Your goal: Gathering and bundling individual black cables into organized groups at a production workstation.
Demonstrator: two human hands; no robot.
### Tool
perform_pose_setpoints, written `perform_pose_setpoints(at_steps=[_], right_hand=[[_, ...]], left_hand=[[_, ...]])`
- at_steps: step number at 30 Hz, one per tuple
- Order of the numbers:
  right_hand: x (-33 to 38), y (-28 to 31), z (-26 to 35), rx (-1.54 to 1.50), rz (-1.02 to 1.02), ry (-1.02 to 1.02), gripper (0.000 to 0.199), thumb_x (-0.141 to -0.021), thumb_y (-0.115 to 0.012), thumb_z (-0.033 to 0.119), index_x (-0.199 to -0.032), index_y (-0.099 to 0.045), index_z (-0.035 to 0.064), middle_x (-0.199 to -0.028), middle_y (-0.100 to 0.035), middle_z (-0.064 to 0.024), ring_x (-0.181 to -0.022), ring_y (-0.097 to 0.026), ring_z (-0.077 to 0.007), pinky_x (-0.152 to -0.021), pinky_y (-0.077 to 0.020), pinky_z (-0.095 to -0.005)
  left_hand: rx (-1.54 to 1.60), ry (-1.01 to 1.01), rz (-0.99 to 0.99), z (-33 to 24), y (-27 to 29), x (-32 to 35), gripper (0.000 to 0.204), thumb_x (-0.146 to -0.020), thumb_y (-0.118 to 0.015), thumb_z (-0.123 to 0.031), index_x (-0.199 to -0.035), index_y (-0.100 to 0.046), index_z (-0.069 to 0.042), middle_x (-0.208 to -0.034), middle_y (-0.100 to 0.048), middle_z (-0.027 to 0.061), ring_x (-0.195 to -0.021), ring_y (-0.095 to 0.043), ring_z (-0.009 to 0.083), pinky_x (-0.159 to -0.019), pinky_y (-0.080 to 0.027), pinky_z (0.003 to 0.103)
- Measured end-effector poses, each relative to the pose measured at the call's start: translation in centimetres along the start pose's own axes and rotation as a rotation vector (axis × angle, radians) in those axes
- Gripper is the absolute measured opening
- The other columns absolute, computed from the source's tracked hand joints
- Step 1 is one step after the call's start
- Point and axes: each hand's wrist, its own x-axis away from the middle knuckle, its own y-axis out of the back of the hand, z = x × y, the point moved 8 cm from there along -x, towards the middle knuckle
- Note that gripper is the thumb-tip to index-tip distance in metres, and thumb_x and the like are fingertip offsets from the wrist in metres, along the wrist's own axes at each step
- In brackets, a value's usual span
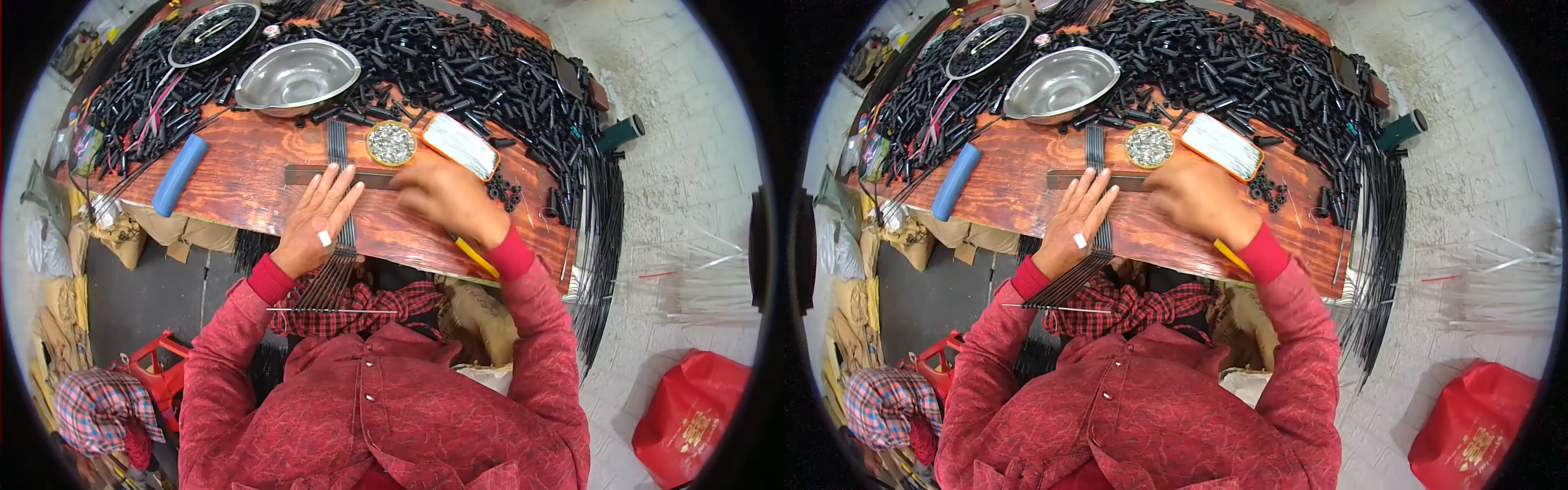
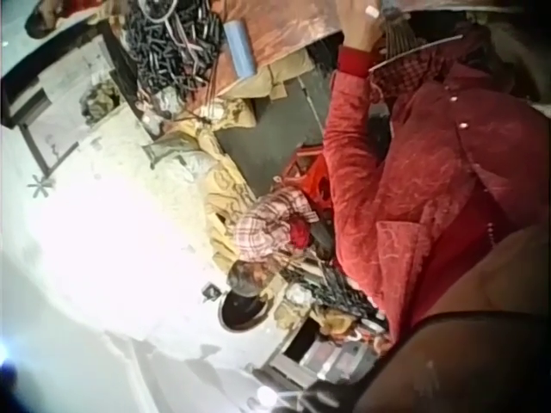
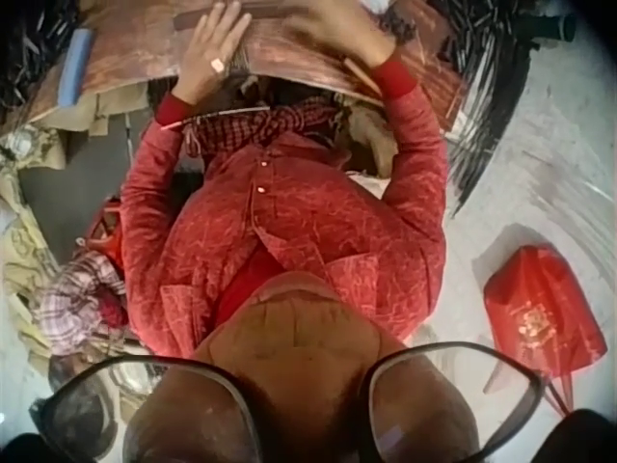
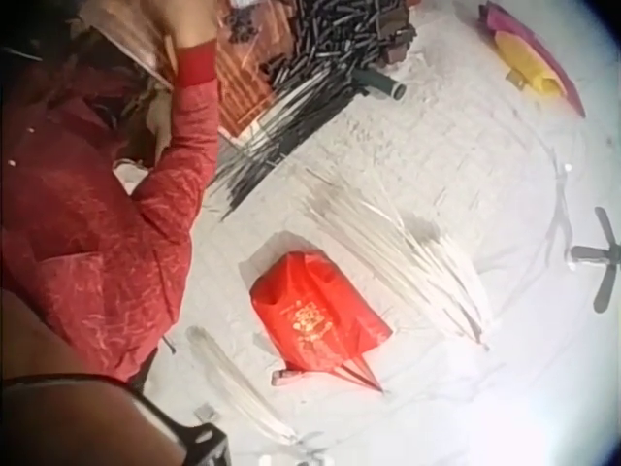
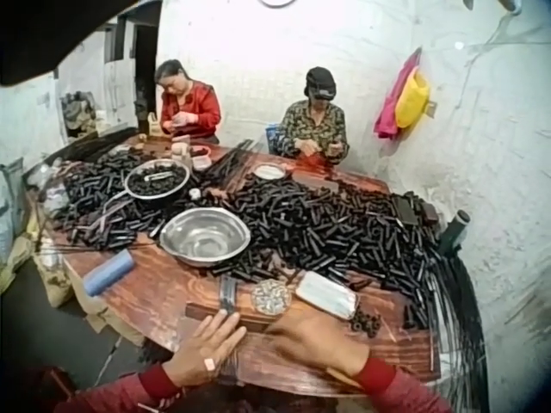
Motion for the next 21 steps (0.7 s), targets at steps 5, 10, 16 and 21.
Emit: perform_pose_setpoints(at_steps=[5, 10, 16, 21], right_hand=[[1.3, 4.1, -10.9, 0.353, -0.261, -0.387, 0.017, -0.088, -0.069, 0.022, -0.096, -0.077, 0.0086, -0.094, -0.072, -0.0113, -0.087, -0.069, -0.0308, -0.075, -0.0536, -0.0423], [0.9, 3.8, -12.5, 0.389, -0.243, -0.448, 0.017, -0.086, -0.072, 0.024, -0.094, -0.078, 0.0101, -0.091, -0.072, -0.0093, -0.085, -0.07, -0.0295, -0.074, -0.0536, -0.0415], [1.4, 4.6, -13.4, 0.29, -0.268, -0.57, 0.02, -0.084, -0.075, 0.028, -0.091, -0.079, 0.0098, -0.09, -0.074, -0.0076, -0.08, -0.072, -0.024, -0.073, -0.0544, -0.0362], [1.0, 5.7, -13.0, 0.268, -0.286, -0.586, 0.021, -0.086, -0.074, 0.028, -0.093, -0.079, 0.0088, -0.09, -0.074, -0.007, -0.078, -0.072, -0.0224, -0.072, -0.0538, -0.034]], left_hand=[[0.002, 0.008, 0.017, 0.0, -0.1, -0.1, 0.068, -0.084, -0.054, 0.004, -0.151, -0.043, -0.006, -0.162, -0.034, 0.016, -0.151, -0.029, 0.0377, -0.122, -0.026, 0.049], [0.046, 0.015, 0.028, 0.2, -0.1, -0.1, 0.075, -0.079, -0.057, 0.007, -0.151, -0.042, -0.006, -0.163, -0.031, 0.0163, -0.152, -0.027, 0.0379, -0.122, -0.025, 0.05], [0.041, 0.012, 0.016, 0.1, 0.0, -0.1, 0.074, -0.079, -0.058, 0.005, -0.151, -0.043, -0.005, -0.162, -0.033, 0.017, -0.151, -0.028, 0.0374, -0.123, -0.025, 0.049], [0.05, 0.014, 0.023, 0.2, 0.1, -0.1, 0.078, -0.075, -0.062, 0.003, -0.151, -0.042, -0.004, -0.162, -0.032, 0.0177, -0.151, -0.027, 0.0382, -0.123, -0.025, 0.049]])
